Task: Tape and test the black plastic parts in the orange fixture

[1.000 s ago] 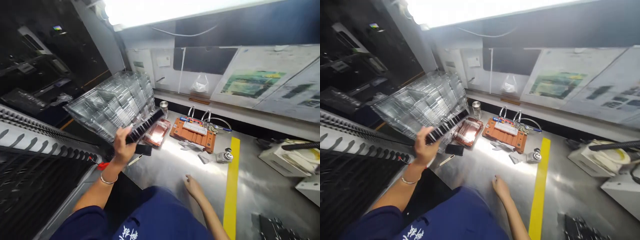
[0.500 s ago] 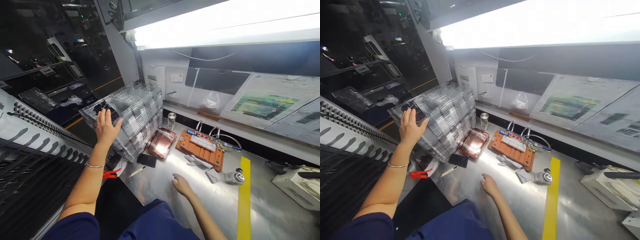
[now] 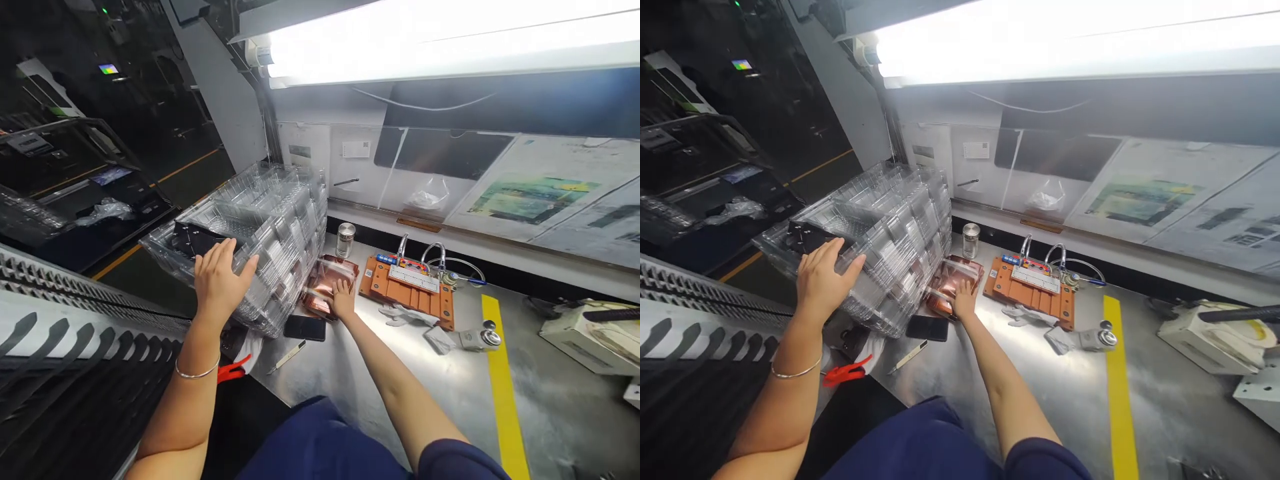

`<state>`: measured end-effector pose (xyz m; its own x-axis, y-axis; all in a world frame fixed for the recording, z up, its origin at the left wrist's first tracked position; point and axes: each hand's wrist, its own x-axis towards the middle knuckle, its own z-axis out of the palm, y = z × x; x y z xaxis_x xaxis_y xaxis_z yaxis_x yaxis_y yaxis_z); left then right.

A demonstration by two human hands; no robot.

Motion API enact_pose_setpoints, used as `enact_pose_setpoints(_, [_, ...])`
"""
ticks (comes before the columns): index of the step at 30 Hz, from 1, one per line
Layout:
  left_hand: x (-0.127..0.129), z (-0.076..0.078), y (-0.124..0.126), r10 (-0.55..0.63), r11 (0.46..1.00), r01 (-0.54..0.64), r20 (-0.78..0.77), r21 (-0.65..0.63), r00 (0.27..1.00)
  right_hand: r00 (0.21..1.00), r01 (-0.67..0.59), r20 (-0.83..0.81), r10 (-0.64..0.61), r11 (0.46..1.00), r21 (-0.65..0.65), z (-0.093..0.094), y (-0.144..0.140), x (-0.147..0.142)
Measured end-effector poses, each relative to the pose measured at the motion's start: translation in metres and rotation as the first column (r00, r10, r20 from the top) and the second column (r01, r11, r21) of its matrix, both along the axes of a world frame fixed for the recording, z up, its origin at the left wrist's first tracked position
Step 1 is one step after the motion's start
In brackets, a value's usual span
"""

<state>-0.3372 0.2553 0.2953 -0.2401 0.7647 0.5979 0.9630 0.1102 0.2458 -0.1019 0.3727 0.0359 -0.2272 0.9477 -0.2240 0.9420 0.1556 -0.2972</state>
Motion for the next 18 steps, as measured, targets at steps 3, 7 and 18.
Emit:
enact_pose_setpoints(3, [-0.002,-0.001,0.002,-0.035,0.999,0.035,0.005,0.016,0.999,0.993,0.049,-0.105,-0.047,0.999,0.014,0.000,-0.009,-0.002])
enact_pose_setpoints(7, [-0.004,0.000,-0.001,-0.081,0.995,0.080,0.018,0.065,0.997,0.757,0.283,-0.579,-0.302,0.951,-0.126,0.003,-0.028,0.016])
enact_pose_setpoints(18, [0.115,-0.104,-0.022,-0.857,0.515,0.843,0.104,0.159,0.504,-0.343,0.757,-0.564,-0.751,0.135,-0.640,-0.056,-0.272,0.168])
